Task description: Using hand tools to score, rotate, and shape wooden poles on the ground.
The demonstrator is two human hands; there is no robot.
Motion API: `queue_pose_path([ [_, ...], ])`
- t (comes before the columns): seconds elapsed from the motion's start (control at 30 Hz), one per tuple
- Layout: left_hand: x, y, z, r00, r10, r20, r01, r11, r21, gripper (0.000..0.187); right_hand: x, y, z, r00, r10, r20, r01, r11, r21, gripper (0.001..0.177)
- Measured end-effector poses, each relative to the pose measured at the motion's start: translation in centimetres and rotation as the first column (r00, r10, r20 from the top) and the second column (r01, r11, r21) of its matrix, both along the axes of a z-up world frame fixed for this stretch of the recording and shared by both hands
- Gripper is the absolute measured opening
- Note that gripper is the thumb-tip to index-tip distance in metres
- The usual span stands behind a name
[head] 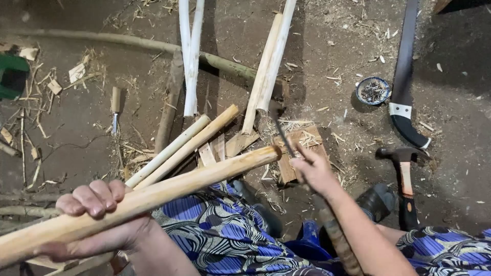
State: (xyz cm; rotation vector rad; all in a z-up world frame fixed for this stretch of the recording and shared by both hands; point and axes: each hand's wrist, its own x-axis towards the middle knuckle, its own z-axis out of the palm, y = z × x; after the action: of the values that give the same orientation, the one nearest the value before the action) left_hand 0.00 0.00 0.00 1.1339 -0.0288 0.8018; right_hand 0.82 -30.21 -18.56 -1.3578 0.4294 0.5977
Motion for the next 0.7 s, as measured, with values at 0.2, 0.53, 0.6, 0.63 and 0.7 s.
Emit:
queue_pose_path([
  [0.2, 0.2, 0.6, -0.8, 0.997, -0.077, -0.013, 0.076, 0.995, -0.066, 0.047, -0.9, 2.9, 2.8, 0.954, 0.242, 0.176, -0.209, 0.96, -0.188, 0.085],
  [0.53, 0.0, 1.5, -1.2, 0.999, -0.039, -0.017, 0.038, 0.996, -0.086, 0.053, -0.2, 0.0, -0.2, 0.999, 0.026, 0.03, -0.016, 0.962, -0.274, 0.051],
  [0.6, 0.3, 0.8, -0.6, 0.998, 0.029, -0.056, -0.036, 0.992, -0.123, 0.054, -0.3, 0.5, 0.1, 0.998, 0.043, 0.038, -0.043, 0.999, 0.017, 0.069],
  [0.63, 0.4, 0.6, -0.6, 0.998, 0.03, -0.057, -0.037, 0.992, -0.122, 0.054, -0.6, 1.2, 1.8, 0.998, 0.044, 0.037, -0.045, 0.999, 0.018, 0.069],
  [0.7, 0.6, -0.1, -0.6, 0.991, 0.134, -0.008, -0.134, 0.982, -0.13, 0.059, -0.9, 2.6, 5.3, 0.983, 0.117, 0.14, -0.128, 0.989, 0.072, 0.085],
])
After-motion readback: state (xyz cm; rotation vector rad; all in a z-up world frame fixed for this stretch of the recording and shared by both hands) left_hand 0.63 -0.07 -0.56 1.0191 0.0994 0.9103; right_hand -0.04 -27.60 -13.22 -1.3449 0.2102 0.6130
